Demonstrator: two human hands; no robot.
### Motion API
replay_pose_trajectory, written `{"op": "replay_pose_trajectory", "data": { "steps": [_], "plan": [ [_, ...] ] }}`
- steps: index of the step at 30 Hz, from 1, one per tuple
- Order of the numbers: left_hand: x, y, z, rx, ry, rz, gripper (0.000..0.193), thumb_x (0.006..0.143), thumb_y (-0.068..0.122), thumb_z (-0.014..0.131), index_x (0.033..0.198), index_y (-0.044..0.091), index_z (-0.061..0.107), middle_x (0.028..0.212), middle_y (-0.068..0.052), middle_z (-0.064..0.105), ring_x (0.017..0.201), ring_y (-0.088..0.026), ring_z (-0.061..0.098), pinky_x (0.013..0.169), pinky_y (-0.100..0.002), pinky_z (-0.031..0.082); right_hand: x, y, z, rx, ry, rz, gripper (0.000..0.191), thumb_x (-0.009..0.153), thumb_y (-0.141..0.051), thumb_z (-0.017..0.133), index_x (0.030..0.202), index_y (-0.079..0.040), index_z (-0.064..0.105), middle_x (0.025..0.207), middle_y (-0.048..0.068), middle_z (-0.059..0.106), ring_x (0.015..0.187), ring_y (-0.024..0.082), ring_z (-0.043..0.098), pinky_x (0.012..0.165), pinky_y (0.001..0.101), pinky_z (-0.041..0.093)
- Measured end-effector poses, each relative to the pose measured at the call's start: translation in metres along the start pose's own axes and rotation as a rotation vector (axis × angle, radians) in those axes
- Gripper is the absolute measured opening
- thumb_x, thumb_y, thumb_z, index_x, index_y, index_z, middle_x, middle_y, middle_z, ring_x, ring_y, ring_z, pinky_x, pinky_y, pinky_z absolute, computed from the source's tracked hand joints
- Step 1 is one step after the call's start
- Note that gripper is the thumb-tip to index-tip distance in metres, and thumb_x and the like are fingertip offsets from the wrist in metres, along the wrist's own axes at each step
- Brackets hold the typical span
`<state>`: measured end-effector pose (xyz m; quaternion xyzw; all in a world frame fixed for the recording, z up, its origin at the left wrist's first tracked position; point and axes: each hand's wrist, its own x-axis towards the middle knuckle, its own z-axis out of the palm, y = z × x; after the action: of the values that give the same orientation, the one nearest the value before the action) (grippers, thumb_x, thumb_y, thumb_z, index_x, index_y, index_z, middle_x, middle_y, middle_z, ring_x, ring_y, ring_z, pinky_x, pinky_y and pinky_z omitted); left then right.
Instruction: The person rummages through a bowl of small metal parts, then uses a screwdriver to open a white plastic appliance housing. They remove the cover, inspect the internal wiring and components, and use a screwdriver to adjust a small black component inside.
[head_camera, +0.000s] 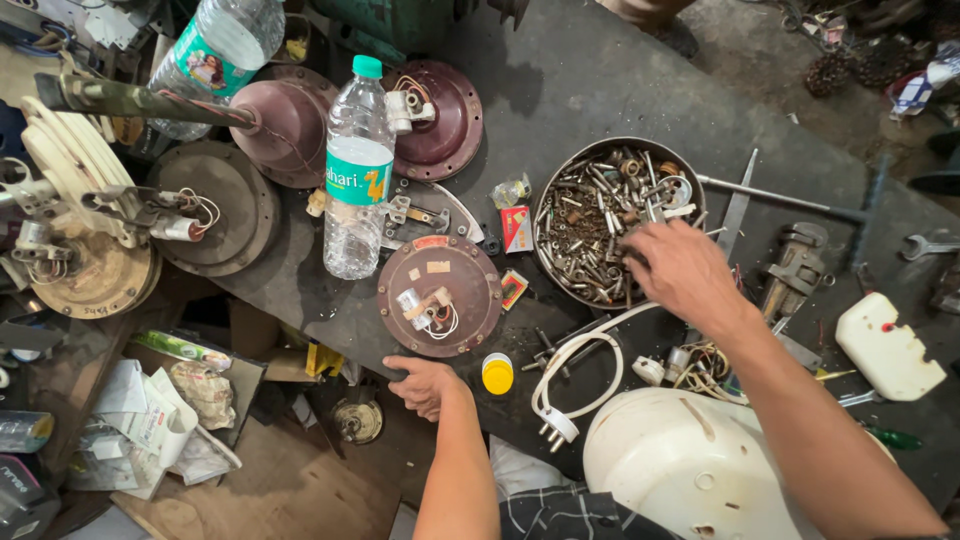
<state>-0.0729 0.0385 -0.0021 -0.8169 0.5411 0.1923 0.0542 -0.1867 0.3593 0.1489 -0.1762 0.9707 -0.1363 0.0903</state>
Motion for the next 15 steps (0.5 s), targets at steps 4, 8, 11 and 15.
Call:
{"op": "replay_pose_trajectory", "data": {
  "steps": [4,8,11,15],
  "plan": [
    [-0.001,0.001,-0.002,-0.014,0.008,-0.011,0.08,0.094,0.078,0.032,0.141,0.019,0.06,0.125,-0.021,0.067,0.115,-0.043,0.064,0.094,-0.054,0.049,0.022,0.004,0.011,-0.017,0.051,-0.029,0.024,0.087,-0.016,0.072,0.109,-0.007,0.073,0.107,0.009,0.07,0.099,0.031,0.064,0.088,0.0431,0.052],
    [-0.002,0.001,-0.003,-0.013,0.003,0.001,0.08,0.095,0.077,0.031,0.141,0.017,0.059,0.125,-0.022,0.067,0.115,-0.043,0.063,0.096,-0.054,0.048,0.042,0.008,0.03,-0.01,0.078,-0.032,0.029,0.087,-0.011,0.068,0.115,-0.007,0.073,0.119,0.009,0.069,0.112,0.03,0.061,0.095,0.0436,0.049],
    [-0.002,0.001,-0.003,-0.011,-0.01,0.002,0.081,0.096,0.077,0.03,0.141,0.016,0.059,0.125,-0.023,0.066,0.116,-0.044,0.063,0.096,-0.055,0.048,0.045,0.009,0.041,-0.164,0.046,-0.085,0.041,0.079,-0.006,0.063,0.119,-0.009,0.073,0.135,0.009,0.064,0.125,0.03,0.055,0.101,0.0439,0.044],
    [-0.001,0.002,-0.003,-0.006,-0.027,-0.005,0.081,0.097,0.076,0.029,0.142,0.016,0.059,0.125,-0.023,0.067,0.116,-0.044,0.063,0.096,-0.056,0.048,0.031,0.009,0.04,-0.249,-0.142,-0.173,0.044,0.078,-0.007,0.058,0.12,-0.01,0.071,0.145,0.006,0.056,0.135,0.025,0.048,0.11,0.0437,0.038]
  ]
}}
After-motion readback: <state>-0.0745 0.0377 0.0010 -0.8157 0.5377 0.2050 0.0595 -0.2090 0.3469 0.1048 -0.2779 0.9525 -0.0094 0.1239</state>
